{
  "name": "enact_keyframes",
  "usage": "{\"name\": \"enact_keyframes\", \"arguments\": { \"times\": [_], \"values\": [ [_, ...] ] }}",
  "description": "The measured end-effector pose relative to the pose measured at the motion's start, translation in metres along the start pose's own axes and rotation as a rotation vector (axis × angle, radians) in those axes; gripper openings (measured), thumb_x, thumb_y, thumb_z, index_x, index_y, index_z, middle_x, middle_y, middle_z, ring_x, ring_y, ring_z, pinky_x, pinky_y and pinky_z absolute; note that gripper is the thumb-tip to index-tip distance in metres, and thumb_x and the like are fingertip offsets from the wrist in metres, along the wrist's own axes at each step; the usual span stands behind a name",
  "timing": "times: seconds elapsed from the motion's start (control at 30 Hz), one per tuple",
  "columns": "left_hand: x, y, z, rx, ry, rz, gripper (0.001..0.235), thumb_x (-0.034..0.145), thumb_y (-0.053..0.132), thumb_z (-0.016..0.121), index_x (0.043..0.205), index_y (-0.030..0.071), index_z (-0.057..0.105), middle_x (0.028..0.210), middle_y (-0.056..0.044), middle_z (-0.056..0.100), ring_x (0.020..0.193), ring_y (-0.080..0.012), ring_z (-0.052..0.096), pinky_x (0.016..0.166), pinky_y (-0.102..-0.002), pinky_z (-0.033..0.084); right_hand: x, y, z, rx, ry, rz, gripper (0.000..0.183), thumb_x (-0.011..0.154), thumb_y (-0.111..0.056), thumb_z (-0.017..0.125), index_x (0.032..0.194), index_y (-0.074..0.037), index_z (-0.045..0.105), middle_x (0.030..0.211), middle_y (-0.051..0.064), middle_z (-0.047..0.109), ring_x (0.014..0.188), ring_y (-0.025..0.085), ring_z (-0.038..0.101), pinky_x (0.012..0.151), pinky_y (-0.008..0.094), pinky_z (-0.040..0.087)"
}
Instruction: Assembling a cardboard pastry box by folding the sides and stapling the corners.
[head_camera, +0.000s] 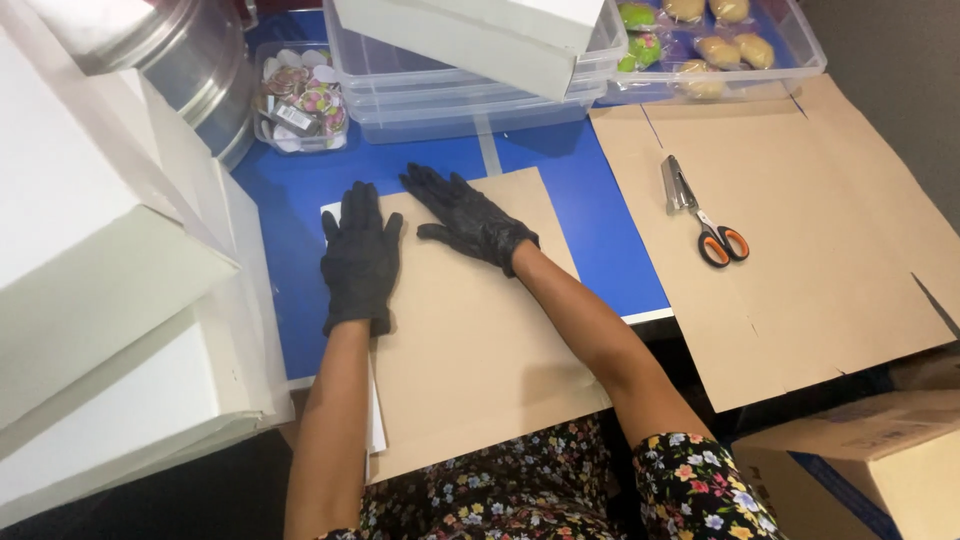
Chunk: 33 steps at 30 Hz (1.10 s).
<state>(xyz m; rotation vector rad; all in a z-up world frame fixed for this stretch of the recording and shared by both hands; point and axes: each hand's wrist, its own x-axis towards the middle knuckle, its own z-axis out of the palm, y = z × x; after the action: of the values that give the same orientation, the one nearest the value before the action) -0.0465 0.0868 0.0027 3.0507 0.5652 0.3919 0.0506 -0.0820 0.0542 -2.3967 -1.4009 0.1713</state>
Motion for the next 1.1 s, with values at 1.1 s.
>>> {"name": "enact_keyframes", "arguments": {
  "times": [1.1],
  "values": [
    [-0.007, -0.001, -0.024, -0.039, -0.056, 0.011, 0.062, 0.11, 0.057, 0.026, 0.161, 0.024, 0.033, 0.166, 0.003, 0.035, 0.15, -0.0147, 0.033, 0.128, -0.042, 0.019, -0.054, 0.116, -0.027, 0.041, 0.283, 0.36, 0.04, 0.096, -0.032, 0.064, 0.136, -0.036, 0.063, 0.125, 0.002, 0.062, 0.125, 0.027, 0.056, 0.11, 0.047, 0.044]
  ]
}}
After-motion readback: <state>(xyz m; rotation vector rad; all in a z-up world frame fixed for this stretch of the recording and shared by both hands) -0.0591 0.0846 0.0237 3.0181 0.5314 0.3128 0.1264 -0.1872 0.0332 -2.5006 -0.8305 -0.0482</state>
